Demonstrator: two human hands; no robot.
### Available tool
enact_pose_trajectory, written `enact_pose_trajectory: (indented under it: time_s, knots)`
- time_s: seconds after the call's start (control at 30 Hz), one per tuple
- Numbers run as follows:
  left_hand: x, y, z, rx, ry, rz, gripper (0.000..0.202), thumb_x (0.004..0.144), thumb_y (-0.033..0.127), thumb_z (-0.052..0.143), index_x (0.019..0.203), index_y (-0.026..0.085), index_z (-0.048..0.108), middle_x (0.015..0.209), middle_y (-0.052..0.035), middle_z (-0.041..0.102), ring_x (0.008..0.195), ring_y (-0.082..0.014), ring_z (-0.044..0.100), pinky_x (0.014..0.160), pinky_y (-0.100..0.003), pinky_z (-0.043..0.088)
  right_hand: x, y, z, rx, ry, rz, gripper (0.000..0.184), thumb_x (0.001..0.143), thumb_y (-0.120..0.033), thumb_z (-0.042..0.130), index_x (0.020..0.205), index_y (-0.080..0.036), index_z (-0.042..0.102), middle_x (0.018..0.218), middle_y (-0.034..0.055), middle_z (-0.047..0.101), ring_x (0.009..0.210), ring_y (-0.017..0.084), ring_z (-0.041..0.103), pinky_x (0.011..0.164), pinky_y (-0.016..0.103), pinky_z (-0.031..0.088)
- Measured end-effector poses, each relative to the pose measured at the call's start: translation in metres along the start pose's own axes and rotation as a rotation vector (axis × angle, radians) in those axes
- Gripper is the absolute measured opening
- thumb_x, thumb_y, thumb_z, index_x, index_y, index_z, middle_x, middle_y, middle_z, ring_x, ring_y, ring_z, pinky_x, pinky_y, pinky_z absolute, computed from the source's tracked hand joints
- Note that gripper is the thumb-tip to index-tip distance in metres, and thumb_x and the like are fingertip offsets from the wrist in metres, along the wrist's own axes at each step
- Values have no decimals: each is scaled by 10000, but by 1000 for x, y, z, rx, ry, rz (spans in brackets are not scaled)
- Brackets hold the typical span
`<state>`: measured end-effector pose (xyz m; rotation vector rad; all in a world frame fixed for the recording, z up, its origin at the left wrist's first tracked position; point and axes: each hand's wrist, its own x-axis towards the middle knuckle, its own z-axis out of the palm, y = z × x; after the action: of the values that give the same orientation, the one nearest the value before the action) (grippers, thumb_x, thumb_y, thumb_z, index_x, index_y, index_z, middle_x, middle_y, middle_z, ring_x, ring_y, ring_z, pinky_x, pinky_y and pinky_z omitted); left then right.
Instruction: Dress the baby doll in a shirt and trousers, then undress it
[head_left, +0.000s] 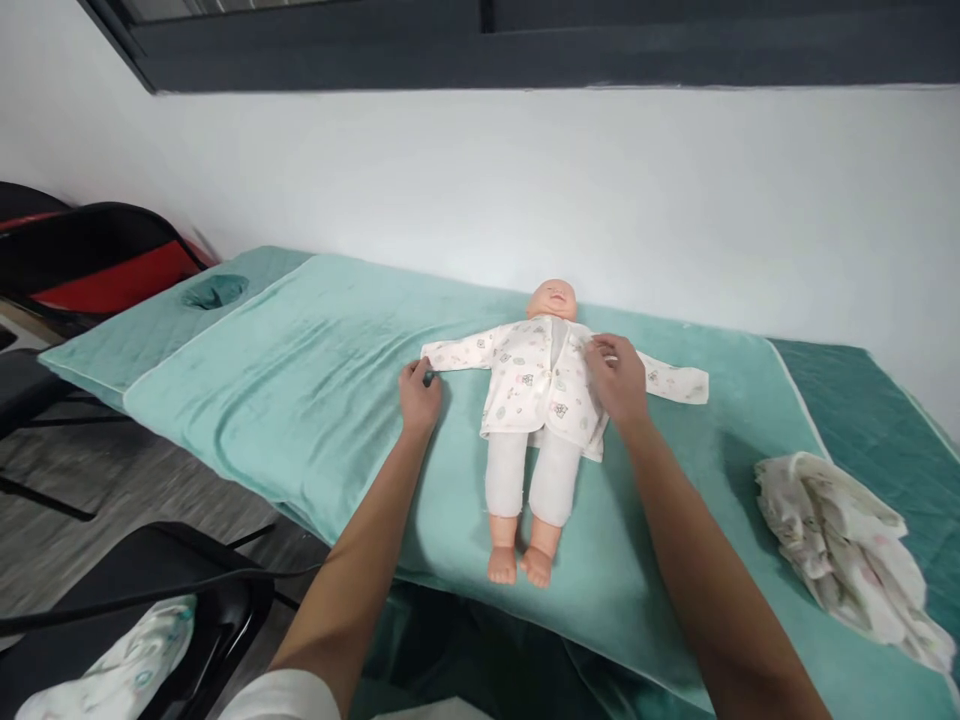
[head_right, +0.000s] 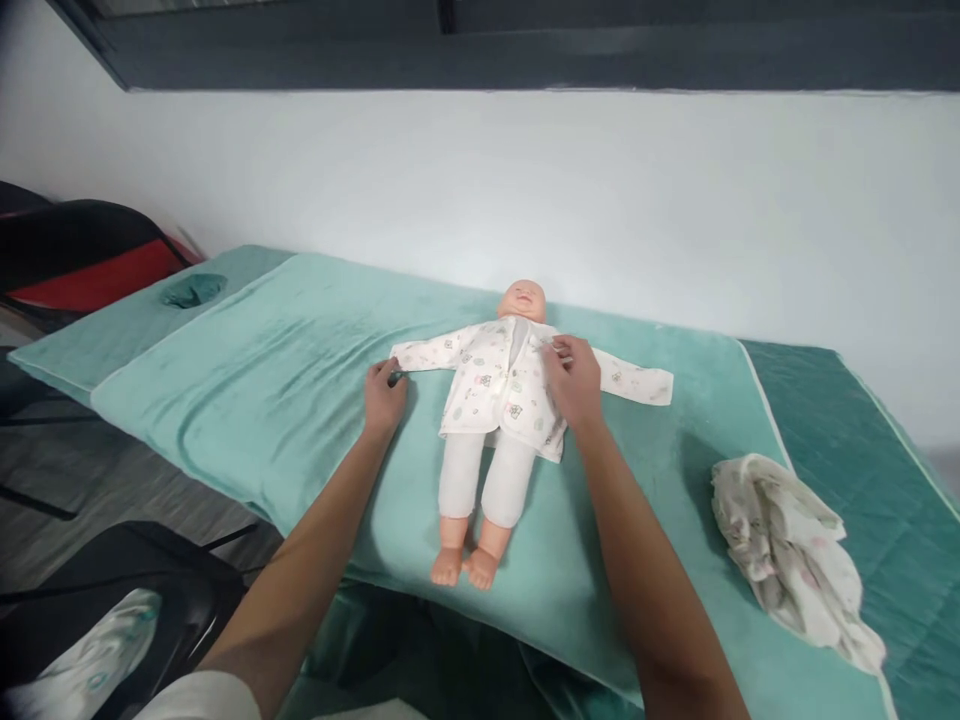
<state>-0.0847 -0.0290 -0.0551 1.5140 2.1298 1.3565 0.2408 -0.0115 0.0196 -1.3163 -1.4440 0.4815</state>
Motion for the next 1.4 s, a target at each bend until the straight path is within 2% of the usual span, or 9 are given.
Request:
enact_pose_trajectory:
  time_s: [0.1, 0.23, 0.33, 0.47, 0.57, 0.7, 0.9, 1.13, 1.4]
  knots:
    - [0, -1, 1, 9, 1, 8, 494, 816, 119, 504, 1289, 146, 641, 1288, -164, 569, 1253, -296, 538, 1131, -437, 431, 24, -22, 18, -156, -139, 74, 280, 835, -479, 625, 881, -203, 612, 881, 39, 653, 806, 189, 572, 780, 335, 454]
    - [-1, -4, 4, 25, 11, 21, 538, 827, 136, 515, 1360, 156, 590, 1337, -168, 538, 1305, -305, 506, 1152, -433, 416, 51, -35, 27, -350, -272, 168, 147, 805, -310, 608, 718, -220, 533, 717, 9, 597, 678, 179, 498, 681, 314, 373]
    - [-1, -5, 7, 58, 3, 16, 571, 841, 163, 520, 1412, 168, 545, 1394, -168, 508, 1344, -311, 482, 1159, -442, 409, 58, -36, 36, -290, -243, 94, 133, 801, -230, 560, 675, -216, 517, 695, 5, 583, 677, 172, 490, 676, 308, 360]
    - [0, -3, 8, 126, -8, -4, 604, 851, 179, 515, 1455, 168, 505, 1440, -167, 492, 1375, -314, 465, 1176, -452, 379, 54, -30, 49, -187, -139, 39, 90, 830, -261, 540, 763, -206, 565, 750, 16, 602, 709, 180, 524, 718, 329, 413]
    - [4, 0, 8, 175, -30, -15, 614, 858, 182, 501, 1471, 159, 486, 1458, -172, 493, 1382, -329, 460, 1164, -481, 381, 44, -27, 52, -187, -116, -59, 107, 840, -283, 555, 844, -195, 615, 917, 74, 660, 882, 227, 586, 864, 392, 459]
    - [10, 5, 8, 213, -34, -26, 610, 849, 162, 493, 1459, 166, 501, 1455, -175, 503, 1361, -347, 483, 1128, -503, 406, 26, -26, 45, -199, -197, -158, 267, 876, -325, 563, 1086, -188, 655, 1202, 123, 664, 1188, 291, 558, 1086, 488, 393]
    - [14, 2, 8, 102, 19, -19, 563, 851, 181, 534, 1412, 175, 568, 1370, -165, 567, 1305, -333, 532, 1121, -472, 412, -3, -25, 31, -207, -347, -178, 558, 936, -456, 535, 1437, -211, 518, 1556, 107, 460, 1459, 295, 386, 1229, 516, 283]
    - [16, -8, 3, -150, 78, 1, 368, 820, 148, 535, 1099, 217, 765, 1021, -67, 678, 1007, -219, 639, 993, -367, 489, -43, -19, 12, -168, -367, -245, 623, 973, -491, 512, 1538, -255, 402, 1641, 68, 328, 1556, 258, 202, 1271, 533, 199]
    - [32, -11, 2, -177, 122, -15, 391, 828, 121, 461, 1055, 171, 776, 1022, -88, 659, 983, -211, 626, 926, -326, 500, -91, -12, -12, -62, -380, -318, 659, 942, -402, 616, 1545, -363, 352, 1677, 15, 235, 1570, 260, 142, 1266, 588, 188]
